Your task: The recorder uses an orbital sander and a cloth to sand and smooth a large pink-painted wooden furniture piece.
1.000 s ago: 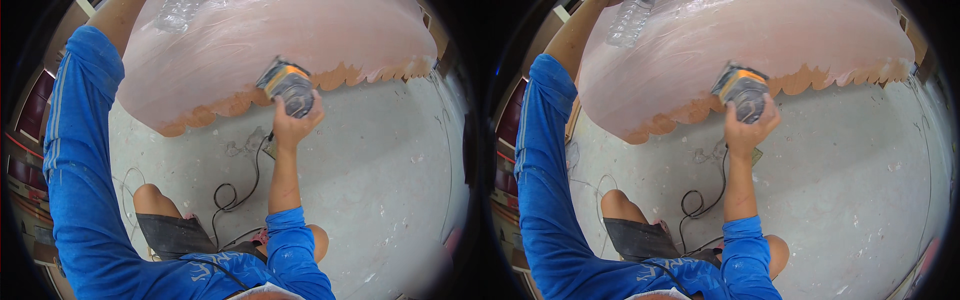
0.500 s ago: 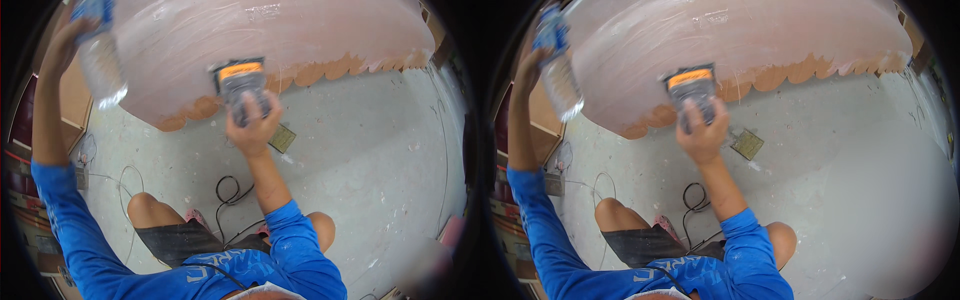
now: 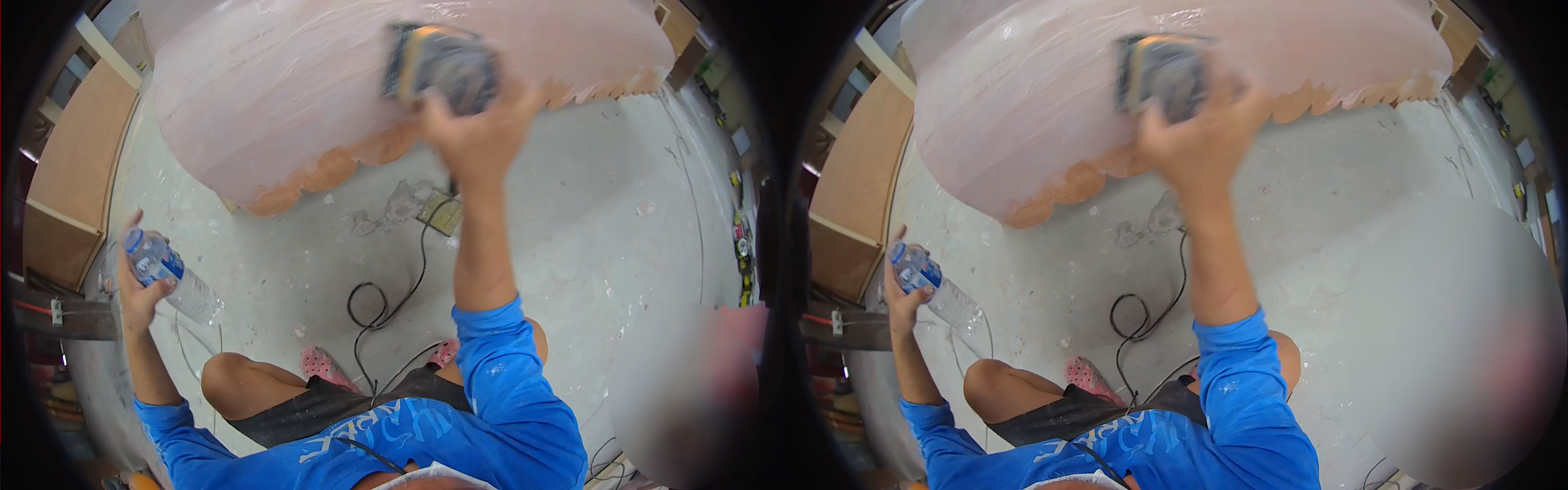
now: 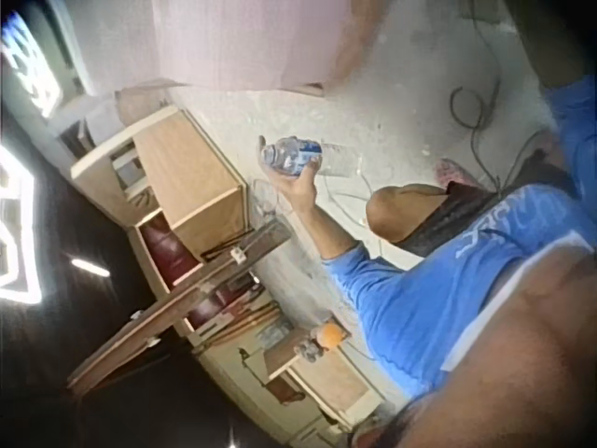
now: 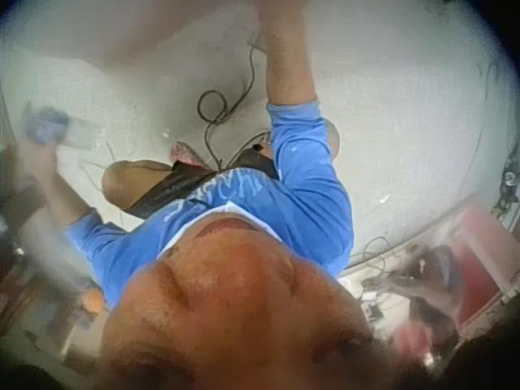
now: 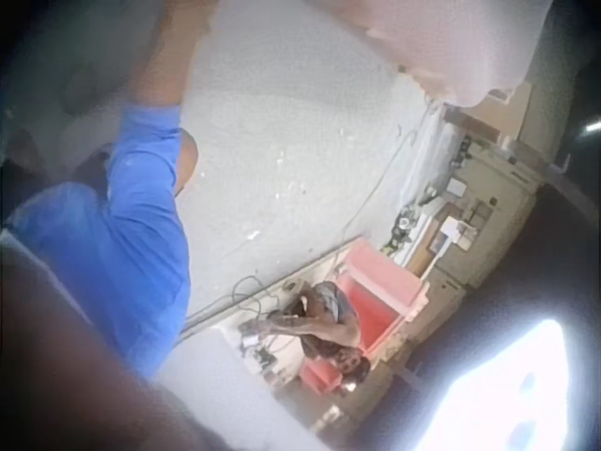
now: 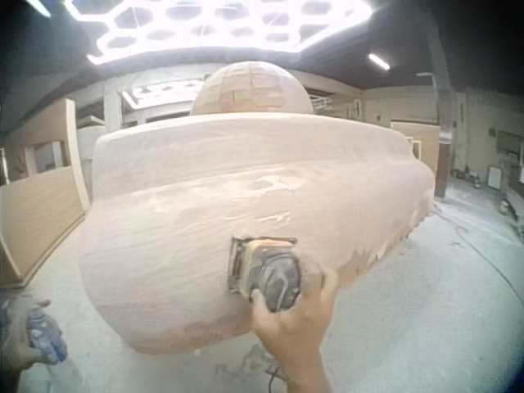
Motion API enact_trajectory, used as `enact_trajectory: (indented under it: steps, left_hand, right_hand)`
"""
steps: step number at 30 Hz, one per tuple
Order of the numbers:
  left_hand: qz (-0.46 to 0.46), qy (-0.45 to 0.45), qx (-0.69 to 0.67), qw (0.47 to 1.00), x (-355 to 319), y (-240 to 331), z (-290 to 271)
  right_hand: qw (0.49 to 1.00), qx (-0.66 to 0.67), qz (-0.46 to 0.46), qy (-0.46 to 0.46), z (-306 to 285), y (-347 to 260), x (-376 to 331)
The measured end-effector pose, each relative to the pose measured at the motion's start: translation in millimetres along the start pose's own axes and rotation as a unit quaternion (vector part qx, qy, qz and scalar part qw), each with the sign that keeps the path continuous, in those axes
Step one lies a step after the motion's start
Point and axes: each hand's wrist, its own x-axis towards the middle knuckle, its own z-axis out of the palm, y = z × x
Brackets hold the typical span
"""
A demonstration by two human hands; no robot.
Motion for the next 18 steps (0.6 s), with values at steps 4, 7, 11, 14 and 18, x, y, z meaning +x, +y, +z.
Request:
enact_trajectory:
  steps: [4, 7, 11, 14, 18]
  left_hand:
    - [-0.051, 0.046, -0.046, 0.997, -13.5, -52.9, 15.7]
    - [-0.070, 0.061, -0.072, 0.993, -16.3, -80.7, 30.8]
    - [-0.116, 0.065, -0.040, 0.990, -33.9, -120.9, 29.7]
    - [-0.125, 0.060, -0.047, 0.989, -52.1, -148.9, 15.4]
    - [-0.175, 0.021, -0.060, 0.983, -61.5, -164.8, 9.2]
  right_hand:
    - [0.982, 0.130, -0.116, -0.076, 4.2, -63.6, -58.6]
    - [0.976, 0.135, -0.124, -0.119, -2.4, -63.3, -67.7]
    - [0.995, 0.058, -0.072, -0.042, -11.1, -20.2, -17.7]
    - [0.999, 0.015, 0.028, -0.024, -1.1, 11.6, 27.6]
    - [0.965, -0.054, 0.205, -0.152, -7.9, 18.5, 122.4]
